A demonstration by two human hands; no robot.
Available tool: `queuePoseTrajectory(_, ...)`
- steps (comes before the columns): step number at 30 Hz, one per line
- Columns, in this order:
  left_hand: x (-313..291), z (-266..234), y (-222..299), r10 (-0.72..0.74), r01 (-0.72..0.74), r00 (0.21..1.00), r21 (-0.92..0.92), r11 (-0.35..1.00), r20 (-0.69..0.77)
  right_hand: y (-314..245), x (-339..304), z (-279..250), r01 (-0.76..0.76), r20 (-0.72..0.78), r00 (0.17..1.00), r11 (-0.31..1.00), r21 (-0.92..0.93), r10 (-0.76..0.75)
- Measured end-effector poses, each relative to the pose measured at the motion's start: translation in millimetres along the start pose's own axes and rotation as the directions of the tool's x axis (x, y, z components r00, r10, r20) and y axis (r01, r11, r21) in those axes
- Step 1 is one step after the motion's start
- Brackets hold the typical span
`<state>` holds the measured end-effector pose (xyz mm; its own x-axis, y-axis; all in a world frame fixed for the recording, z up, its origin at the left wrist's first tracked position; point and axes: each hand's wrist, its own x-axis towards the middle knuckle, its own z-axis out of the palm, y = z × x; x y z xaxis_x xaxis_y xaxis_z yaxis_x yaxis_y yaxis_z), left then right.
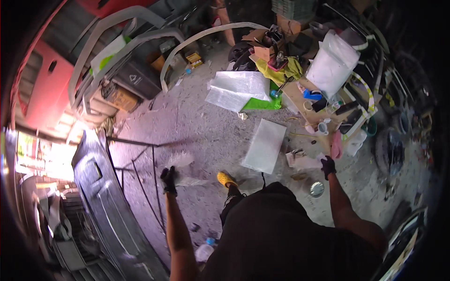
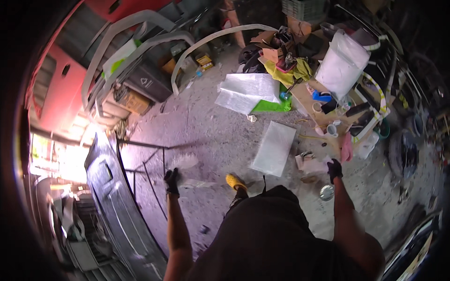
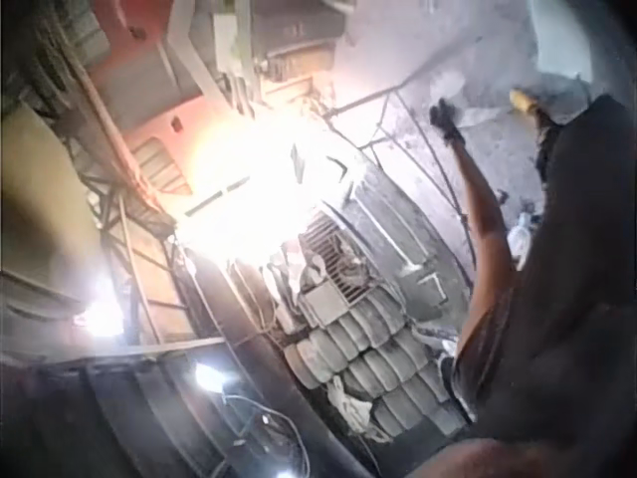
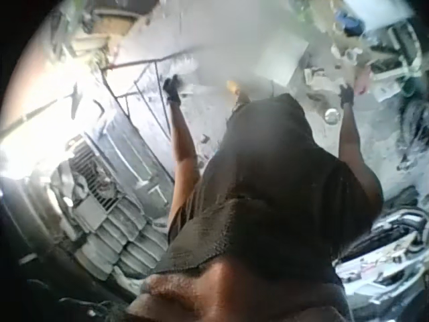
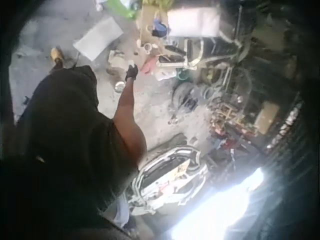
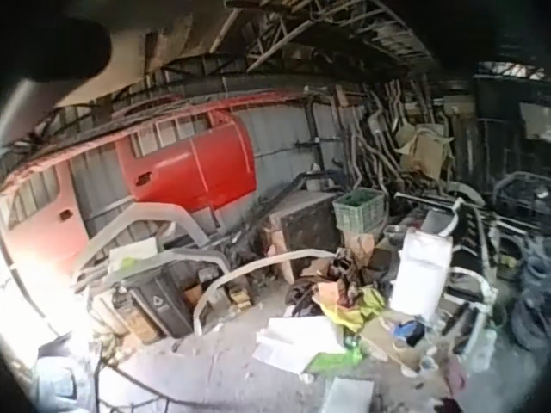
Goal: The person applies white fiberglass matting to a black carbon fiber car part, smoothing it into place with gloved hands. They walk to a workbench to cut a new piece of matting and return to apply it to the part, repeating the process of smoothing and pressing the material into the surface.
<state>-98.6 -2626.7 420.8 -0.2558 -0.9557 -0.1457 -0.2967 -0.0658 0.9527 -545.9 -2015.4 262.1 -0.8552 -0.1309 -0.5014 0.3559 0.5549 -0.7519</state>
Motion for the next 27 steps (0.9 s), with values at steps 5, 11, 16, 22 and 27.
queuePoseTrajectory(5, 171.8, 33.8, 9.5, 0.093, -0.081, 0.954, -0.052, 0.995, 0.286, -40.6, -40.9, 84.9, -0.02, -0.171, 0.984, 0.993, 0.114, 0.039)
queuePoseTrajectory(11, 342.4, 90.6, 49.9, 0.185, -0.271, 0.832, 0.092, 0.958, 0.523, -111.1, -100.4, 191.2, -0.01, -0.283, 0.955, 0.963, 0.27, 0.089)
queuePoseTrajectory(16, 434.9, 182.7, 94.1, 0.051, -0.222, 0.823, 0.237, 0.946, 0.566, -105.4, -99.5, 245.4, -0.091, -0.441, 0.856, 0.918, 0.386, 0.27)
queuePoseTrajectory(22, 571.4, 298.1, 98.5, 0.293, -0.458, 0.71, 0.104, 0.883, 0.641, -135.9, -98.0, 301.2, -0.084, -0.583, 0.744, 0.911, 0.403, 0.326)
queuePoseTrajectory(27, 667.0, 404.1, 54.7, 0.367, -0.329, 0.51, -0.218, 0.919, 0.778, -121.8, -116.9, 352.8, 0.015, -0.675, 0.681, 0.916, 0.401, 0.284)
